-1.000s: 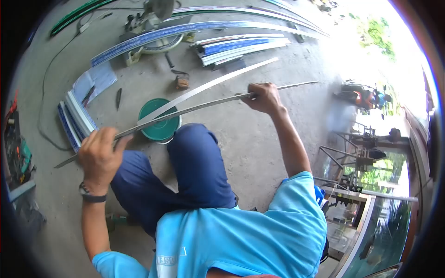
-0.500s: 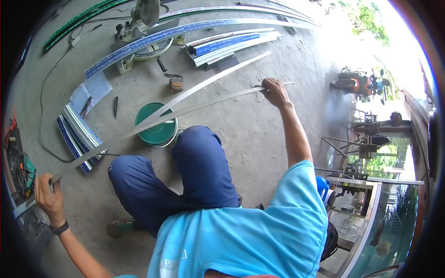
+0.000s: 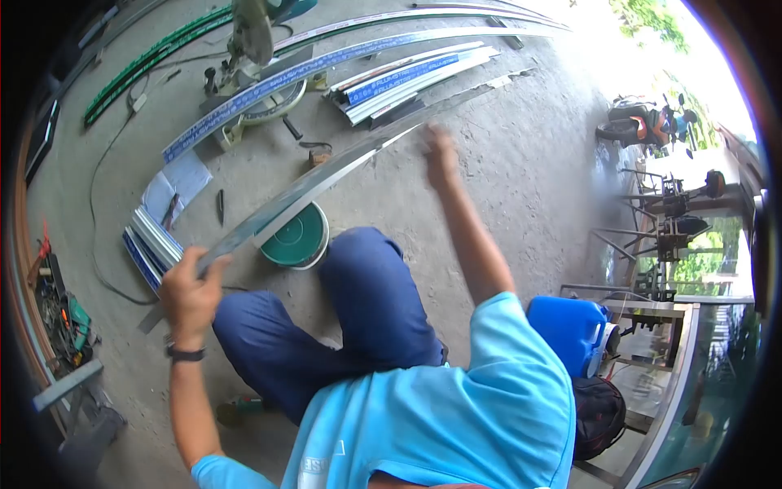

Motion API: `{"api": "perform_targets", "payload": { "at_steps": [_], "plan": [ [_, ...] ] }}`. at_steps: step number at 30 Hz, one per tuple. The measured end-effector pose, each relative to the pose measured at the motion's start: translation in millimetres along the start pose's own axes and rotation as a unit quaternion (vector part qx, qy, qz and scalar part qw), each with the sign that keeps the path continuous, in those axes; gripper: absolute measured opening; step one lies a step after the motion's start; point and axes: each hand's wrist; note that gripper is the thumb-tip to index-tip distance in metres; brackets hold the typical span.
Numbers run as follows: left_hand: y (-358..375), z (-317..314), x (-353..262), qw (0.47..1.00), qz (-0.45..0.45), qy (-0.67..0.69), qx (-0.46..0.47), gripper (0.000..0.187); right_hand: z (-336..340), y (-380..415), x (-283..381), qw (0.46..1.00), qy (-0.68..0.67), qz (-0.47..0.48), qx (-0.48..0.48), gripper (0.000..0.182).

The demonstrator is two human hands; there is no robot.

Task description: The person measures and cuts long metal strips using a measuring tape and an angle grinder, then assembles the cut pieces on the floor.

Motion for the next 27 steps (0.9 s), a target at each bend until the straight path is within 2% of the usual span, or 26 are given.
{"api": "perform_targets", "payload": {
  "at_steps": [1, 2, 3, 6, 9, 11, 13, 15, 17, 19, 24, 27],
  "plan": [
    [-11, -27, -14, 1.000, -0.002, -0.017, 0.021, 0.025, -45, 44, -2, 0.994, -0.049, -0.094, 0.030, 0.065],
    [-20, -57, -24, 0.998, 0.014, -0.016, 0.058, 0.025, -70, 62, -5, 0.986, -0.109, -0.111, 0.054, 0.059],
    [-24, -84, -27, 0.995, 0.031, -0.016, 0.098, 0.025, -98, 82, 15, 0.986, -0.144, -0.074, 0.041, 0.050],
    [-29, -144, -16, 0.986, -0.076, 0.089, 0.121, 0.034, -76, 4, -41, 0.996, -0.055, -0.052, -0.057, 0.039],
    [-28, -156, 1, 0.963, -0.039, 0.015, 0.266, 0.040, -43, -63, -72, 0.993, -0.041, -0.059, -0.096, 0.032],
    [-25, -178, -2, 0.958, -0.018, 0.011, 0.286, 0.034, -28, -87, -83, 0.993, -0.013, -0.085, -0.075, 0.036],
    [-29, -205, -12, 0.954, 0.002, 0.015, 0.298, 0.032, -20, -101, -89, 0.989, -0.002, -0.105, -0.104, 0.033],
    [-22, -239, -9, 0.973, -0.040, 0.044, 0.224, 0.033, -18, -124, -96, 0.986, 0.020, -0.116, -0.114, 0.031],
    [-24, -260, -17, 0.975, -0.041, 0.039, 0.214, 0.034, -8, -153, -105, 0.984, 0.057, -0.125, -0.113, 0.031],
    [-32, -280, -28, 0.975, -0.047, 0.026, 0.218, 0.035, -7, -168, -110, 0.978, 0.083, -0.117, -0.151, 0.030],
    [-34, -308, -20, 0.967, -0.047, -0.016, 0.249, 0.034, 14, -190, -139, 0.976, 0.055, -0.127, -0.168, 0.033],
    [-36, -310, -22, 0.968, -0.066, -0.044, 0.238, 0.034, 16, -191, -140, 0.971, 0.088, -0.142, -0.170, 0.026]
  ]
}}
Point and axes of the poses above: each hand's wrist, its own y-axis away from the middle knuckle, its own z-axis out of the back of the hand, x = y × z, and after that the axes turned 14 degrees about -x, right-handed
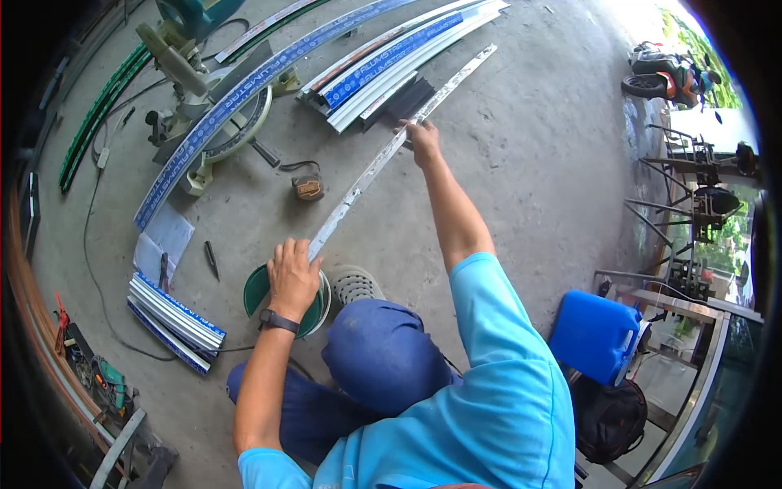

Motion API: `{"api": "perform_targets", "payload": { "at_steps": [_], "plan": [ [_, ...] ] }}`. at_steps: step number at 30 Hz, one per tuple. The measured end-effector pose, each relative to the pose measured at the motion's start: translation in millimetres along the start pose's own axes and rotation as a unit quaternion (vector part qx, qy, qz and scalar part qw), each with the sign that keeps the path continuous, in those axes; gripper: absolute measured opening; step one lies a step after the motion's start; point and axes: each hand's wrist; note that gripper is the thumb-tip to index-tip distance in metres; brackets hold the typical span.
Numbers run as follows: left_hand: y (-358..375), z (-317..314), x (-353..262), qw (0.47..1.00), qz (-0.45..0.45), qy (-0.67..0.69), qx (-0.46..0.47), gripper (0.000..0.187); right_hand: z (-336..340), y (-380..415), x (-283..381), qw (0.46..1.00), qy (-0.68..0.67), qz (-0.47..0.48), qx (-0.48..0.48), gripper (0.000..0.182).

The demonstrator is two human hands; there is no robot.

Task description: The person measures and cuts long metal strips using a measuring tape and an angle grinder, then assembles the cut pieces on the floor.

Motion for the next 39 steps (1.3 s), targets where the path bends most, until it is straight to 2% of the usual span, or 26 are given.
{"api": "perform_targets", "payload": {
  "at_steps": [2, 4, 5, 6, 8, 10, 11, 14, 17, 20, 22, 23, 24, 26, 29, 31, 33, 36, 39],
  "plan": [
    [-2, 3, -2, 0.999, -0.019, -0.032, -0.022, 0.033, -2, -8, -7, 0.999, 0.035, 0.008, -0.020, 0.031],
    [-2, -5, 8, 1.000, 0.000, 0.014, -0.018, 0.036, -10, -18, -24, 0.991, 0.047, 0.067, -0.107, 0.049],
    [-2, -8, 13, 0.999, 0.007, 0.038, -0.017, 0.038, -12, -31, -34, 0.979, 0.107, 0.094, -0.145, 0.053],
    [-2, -9, 14, 0.999, 0.027, 0.038, -0.011, 0.040, -10, -38, -38, 0.920, 0.281, 0.189, -0.197, 0.062],
    [-5, -11, 13, 0.997, 0.059, 0.044, -0.003, 0.044, -5, -37, -46, 0.843, 0.371, 0.280, -0.272, 0.069],
    [-8, -13, 14, 0.998, 0.058, 0.035, 0.010, 0.048, -1, -17, -27, 0.953, 0.220, 0.091, -0.187, 0.069],
    [-9, -15, 17, 0.999, 0.042, 0.022, 0.025, 0.048, 3, -16, -25, 0.981, 0.137, -0.007, -0.139, 0.070],
    [-12, -17, 26, 0.998, 0.008, -0.002, 0.063, 0.047, 5, -13, -36, 0.992, -0.033, -0.120, -0.028, 0.064],
    [-17, -6, 21, 0.998, 0.019, 0.019, 0.056, 0.043, -10, -4, -31, 0.981, -0.150, -0.112, 0.052, 0.057],
    [-12, 37, 12, 0.997, 0.010, 0.078, 0.016, 0.036, -20, -3, -19, 0.946, -0.282, -0.133, 0.090, 0.073],
    [-7, 64, 21, 0.993, -0.020, 0.120, 0.003, 0.033, -20, 32, 2, 0.946, -0.272, -0.151, 0.097, 0.074],
    [-2, 81, 23, 0.989, -0.008, 0.145, 0.027, 0.032, -22, 49, 13, 0.945, -0.268, -0.157, 0.104, 0.075],
    [7, 100, 25, 0.984, 0.004, 0.169, 0.052, 0.031, -23, 57, 13, 0.941, -0.284, -0.154, 0.105, 0.084],
    [30, 134, 29, 0.970, 0.062, 0.201, 0.124, 0.033, -27, 46, 0, 0.914, -0.344, -0.211, 0.052, 0.091],
    [78, 174, 40, 0.951, 0.125, 0.208, 0.189, 0.032, -29, 55, -18, 0.886, -0.405, -0.226, 0.019, 0.085],
    [106, 191, 53, 0.948, 0.144, 0.185, 0.216, 0.032, -34, 56, -51, 0.901, -0.340, -0.268, 0.015, 0.080],
    [131, 202, 70, 0.947, 0.161, 0.133, 0.242, 0.033, -40, 104, -52, 0.909, -0.298, -0.290, -0.033, 0.072],
    [160, 203, 91, 0.962, 0.134, 0.044, 0.235, 0.033, -44, 131, -78, 0.907, -0.303, -0.291, -0.040, 0.067],
    [170, 202, 93, 0.959, 0.164, 0.065, 0.221, 0.034, -51, 136, -79, 0.912, -0.298, -0.273, -0.065, 0.061]
  ]
}}
Point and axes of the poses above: each hand's wrist, its own y-axis away from the middle knuckle, its own z-axis out of the back of the hand, x = y × z, and after that the axes turned 14 degrees about -x, right-handed
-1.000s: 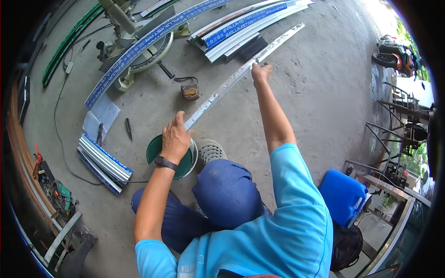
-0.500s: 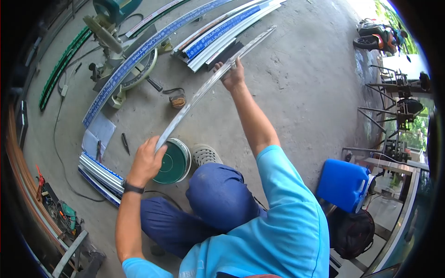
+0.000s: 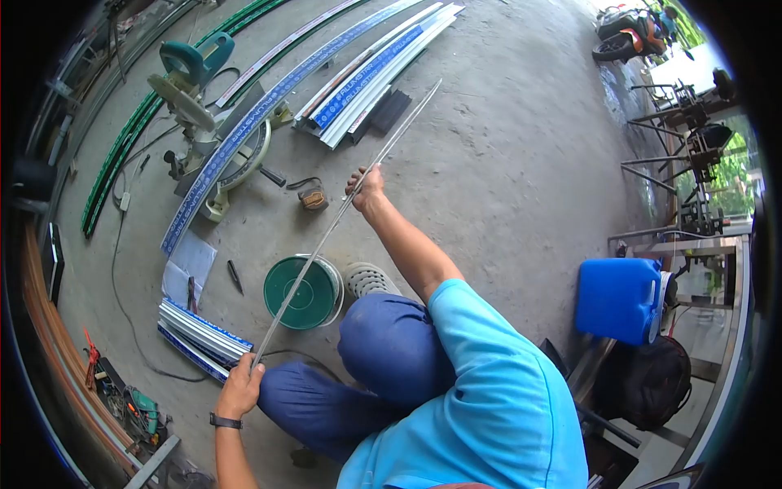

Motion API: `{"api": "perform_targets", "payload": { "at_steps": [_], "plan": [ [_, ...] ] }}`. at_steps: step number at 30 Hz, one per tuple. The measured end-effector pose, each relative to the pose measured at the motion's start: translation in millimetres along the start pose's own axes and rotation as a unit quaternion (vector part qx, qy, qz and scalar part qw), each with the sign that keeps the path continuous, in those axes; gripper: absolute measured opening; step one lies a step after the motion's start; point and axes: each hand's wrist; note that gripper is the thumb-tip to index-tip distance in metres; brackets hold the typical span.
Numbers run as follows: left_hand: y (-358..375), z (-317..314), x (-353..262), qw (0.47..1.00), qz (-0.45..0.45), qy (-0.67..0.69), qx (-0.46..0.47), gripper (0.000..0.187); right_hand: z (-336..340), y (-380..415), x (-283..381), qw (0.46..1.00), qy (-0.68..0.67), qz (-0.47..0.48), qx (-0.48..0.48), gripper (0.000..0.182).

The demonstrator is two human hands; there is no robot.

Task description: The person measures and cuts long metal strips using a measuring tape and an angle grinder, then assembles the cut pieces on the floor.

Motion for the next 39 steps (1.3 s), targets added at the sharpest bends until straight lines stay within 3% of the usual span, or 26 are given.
{"api": "perform_targets", "payload": {
  "at_steps": [2, 5, 14, 18, 20, 21, 23, 24, 25, 26, 27, 29, 30, 33, 36, 39],
  "plan": [
    [3, 1, -13, 1.000, 0.002, 0.004, -0.014, 0.037, -6, -15, 1, 0.999, 0.005, 0.032, -0.014, 0.058],
    [-1, -1, -9, 0.998, 0.012, -0.043, -0.040, 0.041, 2, -22, 11, 0.996, -0.028, -0.029, 0.076, 0.053],
    [1, -14, 0, 0.990, 0.000, -0.111, -0.087, 0.035, -3, -15, -5, 0.995, 0.029, 0.094, -0.018, 0.051],
    [-2, -25, 13, 0.981, -0.075, -0.104, -0.147, 0.032, -5, -30, 3, 0.982, 0.106, 0.152, -0.044, 0.054],
    [-7, -28, 23, 0.976, -0.100, -0.099, -0.169, 0.037, 7, -61, 13, 0.984, 0.105, 0.146, -0.011, 0.039],
    [-6, -17, 7, 0.983, -0.094, -0.035, -0.153, 0.039, 12, -61, 23, 0.986, 0.115, 0.122, -0.021, 0.037],
    [-12, -19, 42, 0.994, -0.052, 0.016, -0.097, 0.036, 9, -60, 42, 0.987, 0.135, 0.070, -0.060, 0.042],
    [-18, -9, 66, 0.985, -0.156, -0.076, 0.007, 0.045, 7, -62, 47, 0.985, 0.141, 0.053, -0.085, 0.048],
    [-24, -1, 67, 0.993, -0.026, 0.083, 0.077, 0.041, 5, -61, 51, 0.983, 0.142, 0.047, -0.101, 0.055],
    [-30, 7, 67, 0.960, 0.119, 0.229, 0.112, 0.037, -1, -78, 57, 0.983, 0.148, 0.046, -0.096, 0.043],
    [-35, 7, 70, 0.929, 0.143, 0.312, 0.140, 0.036, 3, -91, 56, 0.985, 0.146, 0.059, -0.074, 0.032],
    [-37, 15, 56, 0.957, 0.114, 0.206, 0.171, 0.038, 10, -117, 59, 0.986, 0.132, 0.097, -0.017, 0.017],
    [-36, 18, 54, 0.962, 0.111, 0.187, 0.166, 0.040, 13, -125, 61, 0.987, 0.125, 0.101, 0.008, 0.021],
    [-36, 22, 55, 0.977, 0.082, 0.127, 0.153, 0.044, 29, -263, 92, 0.998, 0.044, 0.026, 0.022, 0.033],
    [-27, 26, 61, 0.989, 0.053, 0.068, 0.119, 0.042, 18, -201, 81, 0.993, 0.086, 0.076, 0.031, 0.058],
    [-11, 35, 75, 0.990, 0.056, 0.074, 0.110, 0.042, 17, -174, 79, 0.991, 0.097, 0.081, 0.042, 0.060]
  ]
}}
Point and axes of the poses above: each hand's wrist, its own y-axis away from the middle knuckle, its own z-axis out of the back of the hand, x = y × z, and after that the axes turned 14 degrees about -x, right-handed
